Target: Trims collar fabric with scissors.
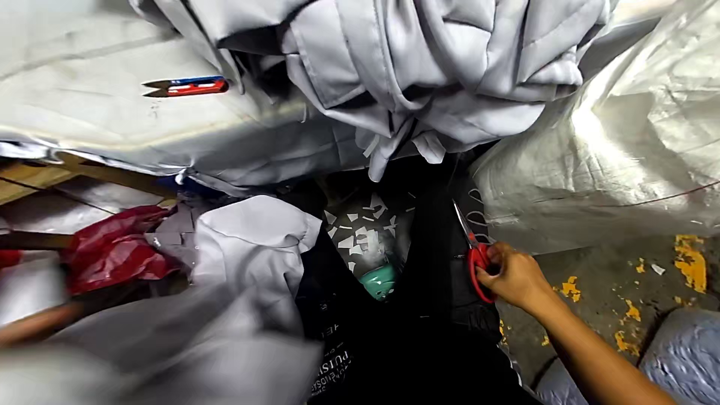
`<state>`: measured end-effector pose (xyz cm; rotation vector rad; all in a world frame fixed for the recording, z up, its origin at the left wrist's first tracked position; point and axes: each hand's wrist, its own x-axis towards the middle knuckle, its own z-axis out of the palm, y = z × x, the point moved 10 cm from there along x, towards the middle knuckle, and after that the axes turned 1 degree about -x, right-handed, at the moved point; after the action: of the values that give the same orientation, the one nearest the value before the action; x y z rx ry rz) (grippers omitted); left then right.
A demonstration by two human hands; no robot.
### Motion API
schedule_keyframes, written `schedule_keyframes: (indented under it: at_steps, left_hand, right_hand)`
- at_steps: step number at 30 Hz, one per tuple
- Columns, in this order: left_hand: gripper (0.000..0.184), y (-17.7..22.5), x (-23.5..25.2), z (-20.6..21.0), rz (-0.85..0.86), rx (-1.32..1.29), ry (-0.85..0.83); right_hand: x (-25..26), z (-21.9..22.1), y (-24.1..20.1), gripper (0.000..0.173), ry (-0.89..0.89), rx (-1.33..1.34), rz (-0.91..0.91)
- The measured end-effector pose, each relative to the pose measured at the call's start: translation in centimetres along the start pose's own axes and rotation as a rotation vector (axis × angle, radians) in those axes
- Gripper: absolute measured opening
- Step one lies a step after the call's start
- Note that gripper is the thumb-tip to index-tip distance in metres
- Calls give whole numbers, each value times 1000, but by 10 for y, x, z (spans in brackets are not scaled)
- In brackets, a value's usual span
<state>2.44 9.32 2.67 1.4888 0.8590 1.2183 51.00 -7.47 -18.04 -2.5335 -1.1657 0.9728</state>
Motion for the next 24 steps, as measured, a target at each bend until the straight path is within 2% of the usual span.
schedule_keyframes:
  at_steps: [1, 4, 6, 7, 10, 12, 14, 17, 24]
  left_hand:
    - [22, -16, 25, 31, -35, 119, -126]
    - [19, -69, 67, 124, -138, 272, -255]
    - [15, -99, 76, 153, -160, 289, -365]
    - [15, -110, 78, 161, -181, 285, -398]
    - [11, -128, 80, 172, -230, 256, -451]
    - [10, -131, 80, 172, -239, 219, -457]
    - [10, -132, 80, 169, -263, 174, -447]
    - [10, -136, 79, 167, -285, 144, -442]
    - [10, -139, 77, 171, -260, 128, -454]
  right_hand:
    - [-1, -2, 5, 51, -3, 107, 0]
    - [-11, -16, -4, 40, -43, 515, -112]
    - [-19, -20, -25, 37, -107, 828, -240]
    - [-22, -22, -37, 40, -131, 864, -311]
    - [-28, -14, -65, 48, -168, 691, -515]
    - [-28, 6, -79, 71, -353, 580, -626]
    - [-23, 20, -88, 81, -426, 482, -651]
    - [-19, 29, -105, 80, -473, 421, -684]
    - [-11, 29, -143, 74, -514, 485, -797]
